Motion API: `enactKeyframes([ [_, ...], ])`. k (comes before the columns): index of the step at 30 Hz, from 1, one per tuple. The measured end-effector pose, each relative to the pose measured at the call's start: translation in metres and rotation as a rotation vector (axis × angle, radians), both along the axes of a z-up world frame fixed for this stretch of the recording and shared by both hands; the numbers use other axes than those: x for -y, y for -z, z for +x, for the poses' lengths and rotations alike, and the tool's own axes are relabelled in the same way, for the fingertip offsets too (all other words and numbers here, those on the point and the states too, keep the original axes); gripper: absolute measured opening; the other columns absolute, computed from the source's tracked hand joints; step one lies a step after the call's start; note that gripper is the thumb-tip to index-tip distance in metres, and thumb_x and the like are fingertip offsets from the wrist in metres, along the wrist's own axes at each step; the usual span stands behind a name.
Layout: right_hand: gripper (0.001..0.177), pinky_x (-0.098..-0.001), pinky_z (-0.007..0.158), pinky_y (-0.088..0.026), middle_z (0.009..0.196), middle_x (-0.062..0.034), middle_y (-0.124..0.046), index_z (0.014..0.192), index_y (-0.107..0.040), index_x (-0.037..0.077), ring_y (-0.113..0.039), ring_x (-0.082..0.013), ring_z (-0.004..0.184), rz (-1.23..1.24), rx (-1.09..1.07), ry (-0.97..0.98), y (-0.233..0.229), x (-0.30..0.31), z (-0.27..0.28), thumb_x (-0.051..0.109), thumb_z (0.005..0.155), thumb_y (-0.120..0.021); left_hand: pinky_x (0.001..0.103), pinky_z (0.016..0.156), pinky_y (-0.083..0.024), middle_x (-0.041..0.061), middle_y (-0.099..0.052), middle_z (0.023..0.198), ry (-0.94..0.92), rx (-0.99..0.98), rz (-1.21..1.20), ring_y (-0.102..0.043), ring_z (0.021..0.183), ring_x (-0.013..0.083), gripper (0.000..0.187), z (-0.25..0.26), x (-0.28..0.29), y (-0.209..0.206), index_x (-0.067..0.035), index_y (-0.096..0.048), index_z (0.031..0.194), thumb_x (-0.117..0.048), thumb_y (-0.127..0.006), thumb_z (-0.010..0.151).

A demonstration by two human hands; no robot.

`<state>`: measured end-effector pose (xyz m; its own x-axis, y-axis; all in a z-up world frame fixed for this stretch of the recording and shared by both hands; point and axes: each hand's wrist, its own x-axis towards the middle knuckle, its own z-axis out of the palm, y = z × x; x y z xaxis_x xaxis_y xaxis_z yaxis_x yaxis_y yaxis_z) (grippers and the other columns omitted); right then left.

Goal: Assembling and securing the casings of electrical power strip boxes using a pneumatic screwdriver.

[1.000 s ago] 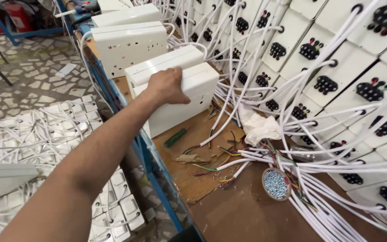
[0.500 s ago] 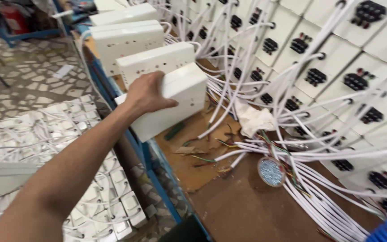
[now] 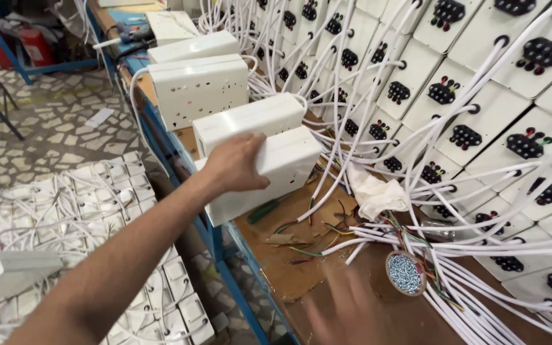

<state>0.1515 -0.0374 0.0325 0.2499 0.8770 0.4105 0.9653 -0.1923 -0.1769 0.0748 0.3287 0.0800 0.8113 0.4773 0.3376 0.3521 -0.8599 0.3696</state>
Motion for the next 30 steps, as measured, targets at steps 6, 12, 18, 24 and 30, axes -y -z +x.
enactKeyframes([
  [6, 0.082, -0.0466, 0.117, -0.032, 0.154, -0.0153, -0.048, 0.149, -0.045, 0.008, -0.041, -0.0358, 0.141, -0.058, 0.47, -0.071, -0.085, -0.241, 0.054, 0.003, 0.072, -0.072, 0.044, 0.092, -0.055, 0.023, -0.066, 0.113, 0.064, -0.005, -0.03, -0.066, 0.103, 0.0399, 0.08, -0.015, 0.007, -0.006, 0.002, -0.054, 0.126, -0.039, -0.086, 0.065],
  [12, 0.068, -0.0513, 0.114, -0.033, 0.132, -0.0093, -0.056, 0.133, -0.052, 0.012, -0.047, -0.0291, 0.133, -0.574, 0.444, -0.144, -0.091, -0.258, 0.054, 0.006, 0.069, -0.075, 0.041, 0.091, -0.056, 0.017, -0.073, 0.113, -0.011, 0.256, -0.132, -0.072, 0.103, 0.0338, 0.069, -0.012, -0.072, 0.008, -0.006, -0.067, 0.123, -0.042, -0.085, 0.067],
  [18, 0.068, -0.0507, 0.111, -0.035, 0.124, -0.0103, -0.057, 0.126, -0.053, 0.01, -0.049, -0.0292, 0.128, -0.386, 0.432, -0.168, -0.067, -0.227, 0.072, -0.003, 0.062, -0.073, 0.042, 0.085, -0.059, 0.018, -0.072, 0.102, -0.267, -0.175, -0.188, -0.071, 0.096, 0.0352, 0.08, 0.01, -0.089, -0.004, -0.004, -0.063, 0.117, -0.045, -0.093, 0.055],
  [24, 0.068, -0.0629, 0.11, -0.03, 0.13, -0.0082, -0.058, 0.122, -0.055, 0.012, -0.047, -0.0312, 0.132, -0.128, 0.365, -0.125, -0.053, -0.181, 0.084, -0.006, 0.058, -0.072, 0.044, 0.085, -0.059, 0.019, -0.073, 0.101, -0.321, -0.137, -0.193, -0.072, 0.094, 0.0358, 0.075, -0.023, -0.08, 0.001, -0.002, -0.063, 0.115, -0.037, -0.092, 0.055],
  [30, 0.065, -0.0674, 0.11, -0.03, 0.134, -0.006, -0.059, 0.122, -0.056, 0.012, -0.047, -0.0305, 0.133, -0.115, 0.586, -0.119, -0.102, -0.165, 0.089, -0.005, 0.062, -0.075, 0.047, 0.09, -0.056, 0.017, -0.07, 0.11, -0.453, -0.087, -0.116, -0.07, 0.102, 0.035, 0.07, -0.034, -0.085, 0.014, -0.005, -0.067, 0.114, -0.036, -0.091, 0.055],
])
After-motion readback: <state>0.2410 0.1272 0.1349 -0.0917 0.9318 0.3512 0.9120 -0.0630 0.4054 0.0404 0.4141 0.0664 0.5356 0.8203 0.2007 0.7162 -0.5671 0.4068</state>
